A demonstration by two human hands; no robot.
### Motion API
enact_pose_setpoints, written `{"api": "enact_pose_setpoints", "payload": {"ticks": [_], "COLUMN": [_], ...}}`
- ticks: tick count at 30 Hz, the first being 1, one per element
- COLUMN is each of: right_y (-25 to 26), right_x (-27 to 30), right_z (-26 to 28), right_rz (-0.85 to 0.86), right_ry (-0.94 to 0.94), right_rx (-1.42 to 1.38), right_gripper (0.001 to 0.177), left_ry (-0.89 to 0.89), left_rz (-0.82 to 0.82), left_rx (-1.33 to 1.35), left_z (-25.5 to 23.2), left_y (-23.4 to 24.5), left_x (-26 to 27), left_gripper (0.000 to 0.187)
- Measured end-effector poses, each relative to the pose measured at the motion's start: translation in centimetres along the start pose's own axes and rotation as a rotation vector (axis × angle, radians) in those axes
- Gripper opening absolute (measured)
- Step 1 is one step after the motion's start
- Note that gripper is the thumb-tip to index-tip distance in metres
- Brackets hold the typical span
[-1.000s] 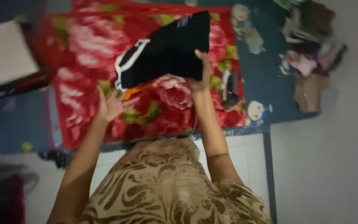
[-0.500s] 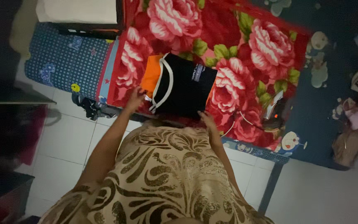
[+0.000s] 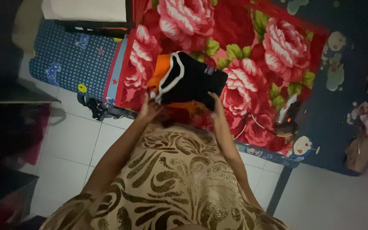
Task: The person irons a white pair of pants on a floral bedspread, smoothing the fabric with an electric iron. After finishing the white pants, the person picks up a black pair of shorts with white stripes and begins ironing them as well.
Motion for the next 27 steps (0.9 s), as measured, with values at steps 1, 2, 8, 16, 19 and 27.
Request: {"api": "enact_pose_setpoints", "payload": {"ticks": [1,2,8,16,19,27], "right_y": [-0.7,-1.8,-8.1,-10.2,-10.5,-3.7], "right_x": [0.1,0.3,5.9,10.9,11.5,1.7], "right_z": [-0.2,-0.4,-5.5,-1.4,-1.8,-4.8], "right_rz": [0.064,0.14,0.209,0.211,0.299,0.097], "right_ry": [-0.046,-0.044,-0.18,0.684,0.701,-0.045], "right_rx": [-0.131,-0.123,0.124,0.909,0.688,0.323], "right_gripper": [0.038,0.036,0.037,0.09,0.075,0.034], "left_ry": [0.014,0.1,0.091,0.24,0.312,-0.045], "left_rz": [-0.033,0.01,0.21,0.169,0.154,0.368], "left_rx": [0.042,0.071,0.003,-0.081,-0.081,0.195], "left_z": [0.5,1.1,3.2,0.7,-0.6,-2.7], "left_y": [-0.1,-0.5,-3.3,-1.9,-1.1,0.3], "left_x": [0.2,0.0,-2.8,-2.5,-2.1,-0.5], "left_gripper": [0.097,0.099,0.101,0.109,0.112,0.11]}}
Point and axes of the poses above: each hand's wrist, its own x-axis away from the middle knuckle, its own y-axis out of the back of the hand, z = x × y, the point moved 3 cm from there along -x, towards the middle knuckle, and after that the axes turned 6 degrees about -y, right-handed, at the moved point
